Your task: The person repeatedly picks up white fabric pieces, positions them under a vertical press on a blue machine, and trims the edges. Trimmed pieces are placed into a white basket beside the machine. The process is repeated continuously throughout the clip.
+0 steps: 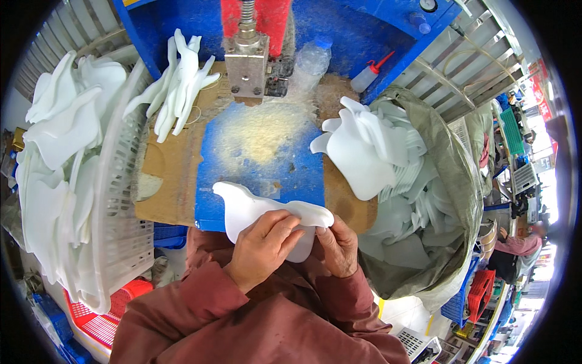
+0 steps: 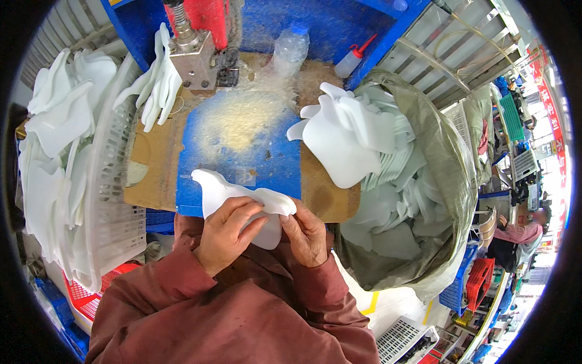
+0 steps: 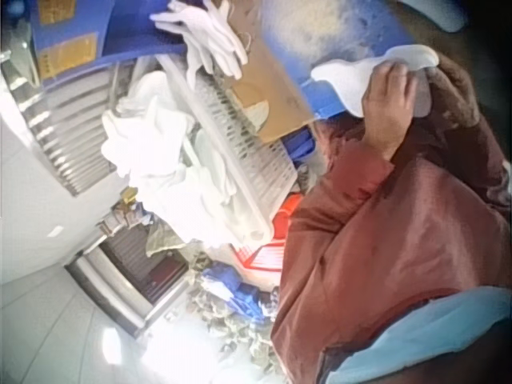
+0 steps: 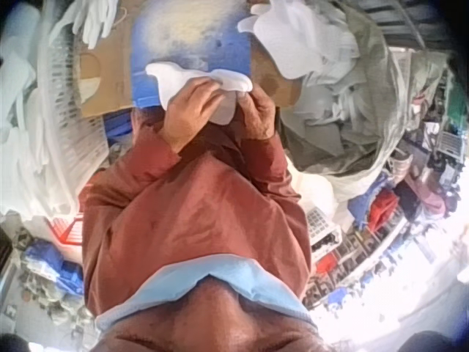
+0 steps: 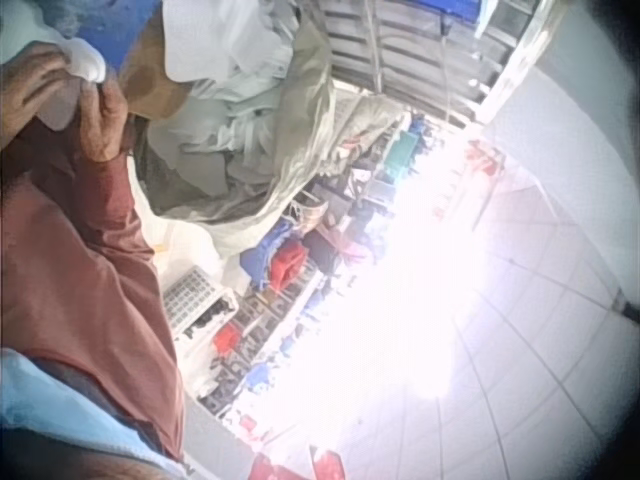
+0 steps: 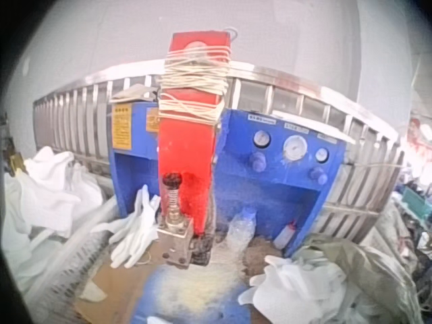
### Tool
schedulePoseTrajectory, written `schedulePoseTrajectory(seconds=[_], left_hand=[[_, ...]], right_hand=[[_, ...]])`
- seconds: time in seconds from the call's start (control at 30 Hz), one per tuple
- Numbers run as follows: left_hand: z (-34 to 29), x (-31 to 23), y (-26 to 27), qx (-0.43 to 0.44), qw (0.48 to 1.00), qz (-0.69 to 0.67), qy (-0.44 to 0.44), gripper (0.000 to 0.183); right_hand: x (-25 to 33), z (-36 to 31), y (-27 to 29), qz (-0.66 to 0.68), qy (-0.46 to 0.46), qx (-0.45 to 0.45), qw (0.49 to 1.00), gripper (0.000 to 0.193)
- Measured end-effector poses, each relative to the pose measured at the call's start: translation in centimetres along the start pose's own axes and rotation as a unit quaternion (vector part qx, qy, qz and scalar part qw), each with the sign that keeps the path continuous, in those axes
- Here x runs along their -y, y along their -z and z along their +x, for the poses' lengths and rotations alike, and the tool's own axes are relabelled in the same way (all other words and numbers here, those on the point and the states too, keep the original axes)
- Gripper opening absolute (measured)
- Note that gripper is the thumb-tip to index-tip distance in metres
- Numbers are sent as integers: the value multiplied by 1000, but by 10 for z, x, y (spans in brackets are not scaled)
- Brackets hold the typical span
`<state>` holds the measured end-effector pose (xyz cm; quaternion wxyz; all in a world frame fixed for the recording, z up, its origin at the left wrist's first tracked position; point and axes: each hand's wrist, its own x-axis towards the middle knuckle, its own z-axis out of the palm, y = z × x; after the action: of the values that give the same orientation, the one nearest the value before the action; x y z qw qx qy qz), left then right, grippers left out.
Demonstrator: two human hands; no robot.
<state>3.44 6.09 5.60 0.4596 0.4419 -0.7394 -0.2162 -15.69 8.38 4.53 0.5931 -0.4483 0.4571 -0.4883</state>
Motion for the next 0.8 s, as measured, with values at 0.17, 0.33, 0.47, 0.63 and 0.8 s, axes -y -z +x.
schedulePoseTrajectory(seconds=[0.17, 0.33, 0.47, 0.63, 0.8], left_hand=[[0, 1, -1, 0, 1000, 8, 3, 26], [2, 7, -4, -11, 1000, 16, -23, 25], [2, 4, -4, -8, 1000, 7, -7, 24], [4, 5, -2, -13, 999, 31, -9, 21], [3, 13, -5, -12, 999, 34, -21, 26]], right_hand=[[-5, -1, -1, -24, 35, 4, 999, 33], [-20, 2, -3, 10, 59, -15, 998, 31], [-22, 2, -5, 6, 70, -27, 997, 31], [-13, 2, -7, -56, 89, -13, 994, 30], [-16, 3, -11, -65, 65, -33, 995, 29]])
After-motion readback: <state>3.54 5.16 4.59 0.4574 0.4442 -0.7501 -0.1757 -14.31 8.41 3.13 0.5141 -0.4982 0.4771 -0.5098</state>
